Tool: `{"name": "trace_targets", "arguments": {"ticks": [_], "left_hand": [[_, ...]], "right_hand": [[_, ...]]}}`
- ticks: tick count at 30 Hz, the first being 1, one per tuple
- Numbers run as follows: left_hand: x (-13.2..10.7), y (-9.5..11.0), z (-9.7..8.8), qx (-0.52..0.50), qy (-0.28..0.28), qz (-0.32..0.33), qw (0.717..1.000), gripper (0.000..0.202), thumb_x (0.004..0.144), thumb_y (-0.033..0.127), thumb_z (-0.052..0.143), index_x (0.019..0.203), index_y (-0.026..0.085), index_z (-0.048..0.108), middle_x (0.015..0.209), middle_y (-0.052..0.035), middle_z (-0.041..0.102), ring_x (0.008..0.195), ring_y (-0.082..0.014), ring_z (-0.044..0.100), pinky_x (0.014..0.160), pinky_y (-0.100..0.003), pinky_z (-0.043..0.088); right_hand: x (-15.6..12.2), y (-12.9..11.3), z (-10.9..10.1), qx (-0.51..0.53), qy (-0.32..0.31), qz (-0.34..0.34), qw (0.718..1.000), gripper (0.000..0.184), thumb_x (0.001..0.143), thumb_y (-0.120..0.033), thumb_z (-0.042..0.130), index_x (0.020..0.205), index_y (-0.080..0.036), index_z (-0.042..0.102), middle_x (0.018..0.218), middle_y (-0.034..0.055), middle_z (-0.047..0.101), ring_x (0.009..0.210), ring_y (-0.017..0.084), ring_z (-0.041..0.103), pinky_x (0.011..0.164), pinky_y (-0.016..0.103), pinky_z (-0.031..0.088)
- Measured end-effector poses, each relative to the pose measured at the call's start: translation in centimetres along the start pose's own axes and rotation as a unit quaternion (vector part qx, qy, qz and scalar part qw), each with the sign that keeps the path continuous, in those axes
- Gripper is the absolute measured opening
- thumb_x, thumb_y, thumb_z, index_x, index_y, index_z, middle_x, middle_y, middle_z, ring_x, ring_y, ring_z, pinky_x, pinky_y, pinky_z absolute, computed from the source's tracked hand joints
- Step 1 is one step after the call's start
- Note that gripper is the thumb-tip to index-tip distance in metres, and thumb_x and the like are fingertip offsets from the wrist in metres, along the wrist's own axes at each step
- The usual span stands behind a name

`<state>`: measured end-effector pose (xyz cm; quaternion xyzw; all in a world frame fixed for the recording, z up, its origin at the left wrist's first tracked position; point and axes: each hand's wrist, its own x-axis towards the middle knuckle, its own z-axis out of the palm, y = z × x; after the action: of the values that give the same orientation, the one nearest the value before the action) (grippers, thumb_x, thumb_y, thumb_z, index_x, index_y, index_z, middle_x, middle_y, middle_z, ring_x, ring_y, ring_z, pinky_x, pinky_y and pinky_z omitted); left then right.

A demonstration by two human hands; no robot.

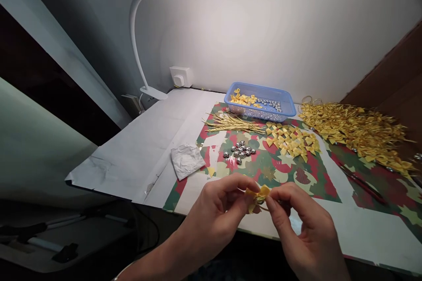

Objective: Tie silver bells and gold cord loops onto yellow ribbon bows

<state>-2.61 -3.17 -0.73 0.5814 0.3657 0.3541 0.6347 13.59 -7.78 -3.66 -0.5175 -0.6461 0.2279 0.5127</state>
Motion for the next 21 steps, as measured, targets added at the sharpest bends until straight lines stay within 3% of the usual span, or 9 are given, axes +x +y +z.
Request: {"name": "trace_targets", "arguments": {"ticks": [6,10,21], "left_hand": [[-0.1,0.3,-0.2,0.133,-0.008,0.057,0.989,0.018,0.094,0.017,0.050,0.092,0.015,0.067,0.087,-0.0057,0.068,0.078,-0.0180,0.061,0.069,-0.029,0.053],[-0.4,0.6,-0.2,0.181,-0.004,0.118,0.976,0.017,0.091,0.012,0.053,0.093,0.013,0.069,0.097,-0.0086,0.067,0.090,-0.0203,0.066,0.079,-0.030,0.055],[-0.2,0.6,-0.4,0.202,-0.040,0.146,0.968,0.021,0.095,0.010,0.052,0.094,0.013,0.073,0.097,-0.0073,0.070,0.089,-0.0165,0.068,0.078,-0.024,0.055]], "right_hand": [[0.2,0.0,-0.3,-0.032,-0.020,-0.034,0.999,0.012,0.093,-0.010,0.052,0.088,-0.021,0.056,0.075,-0.0023,0.055,0.066,0.010,0.051,0.058,0.020,0.041],[0.0,-0.3,-0.1,-0.026,-0.007,-0.028,0.999,0.012,0.093,-0.010,0.052,0.087,-0.020,0.056,0.075,-0.0025,0.054,0.066,0.010,0.050,0.058,0.021,0.040],[-0.1,-0.9,0.2,0.010,0.014,-0.006,1.000,0.015,0.094,-0.013,0.050,0.083,-0.020,0.056,0.074,-0.0030,0.051,0.066,0.010,0.045,0.058,0.023,0.036]]}}
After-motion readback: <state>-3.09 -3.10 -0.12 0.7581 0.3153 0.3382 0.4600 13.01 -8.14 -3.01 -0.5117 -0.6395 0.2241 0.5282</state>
